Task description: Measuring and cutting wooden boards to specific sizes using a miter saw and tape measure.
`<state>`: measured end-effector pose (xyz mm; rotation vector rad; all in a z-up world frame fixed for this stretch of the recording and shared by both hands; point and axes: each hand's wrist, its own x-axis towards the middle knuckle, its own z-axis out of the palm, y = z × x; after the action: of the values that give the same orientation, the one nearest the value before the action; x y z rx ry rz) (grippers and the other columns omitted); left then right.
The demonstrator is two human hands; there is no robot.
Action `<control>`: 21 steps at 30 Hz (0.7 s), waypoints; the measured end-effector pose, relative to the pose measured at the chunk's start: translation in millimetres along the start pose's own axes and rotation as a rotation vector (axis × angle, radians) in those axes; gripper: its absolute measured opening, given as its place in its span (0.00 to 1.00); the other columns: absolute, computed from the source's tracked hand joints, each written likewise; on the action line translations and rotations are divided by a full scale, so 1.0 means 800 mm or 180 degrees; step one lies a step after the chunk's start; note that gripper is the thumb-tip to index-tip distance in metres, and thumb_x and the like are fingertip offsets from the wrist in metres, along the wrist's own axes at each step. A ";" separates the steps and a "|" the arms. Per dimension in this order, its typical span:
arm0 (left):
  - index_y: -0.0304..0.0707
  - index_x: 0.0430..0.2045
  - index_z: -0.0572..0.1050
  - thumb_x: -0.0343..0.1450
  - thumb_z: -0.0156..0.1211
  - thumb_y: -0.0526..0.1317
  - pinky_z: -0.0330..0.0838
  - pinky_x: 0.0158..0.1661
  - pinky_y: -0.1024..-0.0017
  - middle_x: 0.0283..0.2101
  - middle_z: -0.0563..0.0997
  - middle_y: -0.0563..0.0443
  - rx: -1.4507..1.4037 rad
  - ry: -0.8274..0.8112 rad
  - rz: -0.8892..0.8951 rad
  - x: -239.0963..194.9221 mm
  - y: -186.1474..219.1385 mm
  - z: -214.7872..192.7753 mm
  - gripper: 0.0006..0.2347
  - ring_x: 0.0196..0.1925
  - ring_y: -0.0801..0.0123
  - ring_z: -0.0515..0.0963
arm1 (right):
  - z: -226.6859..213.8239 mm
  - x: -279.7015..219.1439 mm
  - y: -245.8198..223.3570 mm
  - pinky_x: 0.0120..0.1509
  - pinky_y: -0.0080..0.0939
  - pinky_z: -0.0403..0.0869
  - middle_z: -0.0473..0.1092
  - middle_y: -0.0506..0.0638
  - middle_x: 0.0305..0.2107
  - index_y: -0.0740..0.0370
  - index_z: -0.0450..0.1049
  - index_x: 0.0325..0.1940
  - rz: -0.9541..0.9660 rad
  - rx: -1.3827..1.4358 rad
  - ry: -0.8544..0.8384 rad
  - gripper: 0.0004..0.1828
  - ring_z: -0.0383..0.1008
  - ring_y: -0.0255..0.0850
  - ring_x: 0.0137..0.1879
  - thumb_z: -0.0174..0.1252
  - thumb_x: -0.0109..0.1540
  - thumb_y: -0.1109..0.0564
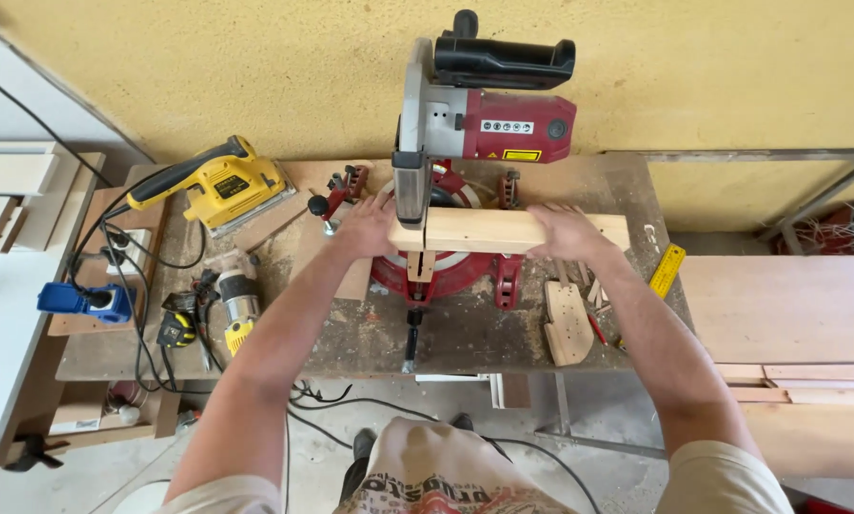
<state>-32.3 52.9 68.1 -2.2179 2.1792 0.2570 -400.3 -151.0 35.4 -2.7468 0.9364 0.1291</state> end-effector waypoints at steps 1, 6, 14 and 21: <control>0.38 0.57 0.66 0.51 0.73 0.59 0.67 0.62 0.56 0.62 0.68 0.41 -0.0022 -0.0033 -0.0044 -0.016 0.010 -0.007 0.42 0.63 0.45 0.73 | -0.001 -0.004 0.000 0.67 0.59 0.68 0.73 0.52 0.54 0.41 0.66 0.68 -0.0136 -0.0006 0.0213 0.49 0.72 0.56 0.64 0.71 0.46 0.29; 0.36 0.58 0.67 0.58 0.73 0.55 0.65 0.62 0.55 0.58 0.72 0.38 -0.0802 -0.0448 -0.0250 -0.184 0.077 -0.063 0.37 0.64 0.45 0.72 | -0.015 -0.059 -0.015 0.68 0.56 0.69 0.70 0.54 0.54 0.48 0.69 0.67 -0.0102 0.0171 0.0472 0.50 0.71 0.54 0.65 0.74 0.44 0.32; 0.49 0.56 0.65 0.59 0.72 0.60 0.66 0.55 0.67 0.52 0.68 0.56 -0.0209 -0.0609 -0.0659 -0.284 -0.012 0.119 0.34 0.61 0.63 0.68 | 0.035 -0.005 -0.052 0.70 0.51 0.67 0.63 0.50 0.56 0.42 0.68 0.69 -0.0236 0.0099 0.0680 0.52 0.67 0.54 0.66 0.74 0.43 0.30; 0.47 0.61 0.65 0.58 0.70 0.64 0.69 0.54 0.66 0.55 0.66 0.54 -0.0287 -0.0008 -0.0696 -0.289 -0.011 0.091 0.39 0.56 0.62 0.71 | 0.074 0.001 -0.070 0.63 0.52 0.69 0.60 0.47 0.53 0.41 0.70 0.65 -0.0588 -0.0339 0.1514 0.46 0.67 0.52 0.60 0.74 0.43 0.35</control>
<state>-33.1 292.1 25.8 -2.4761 1.9374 0.3575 -365.6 -93.8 -10.8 -3.0068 0.7857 -0.5426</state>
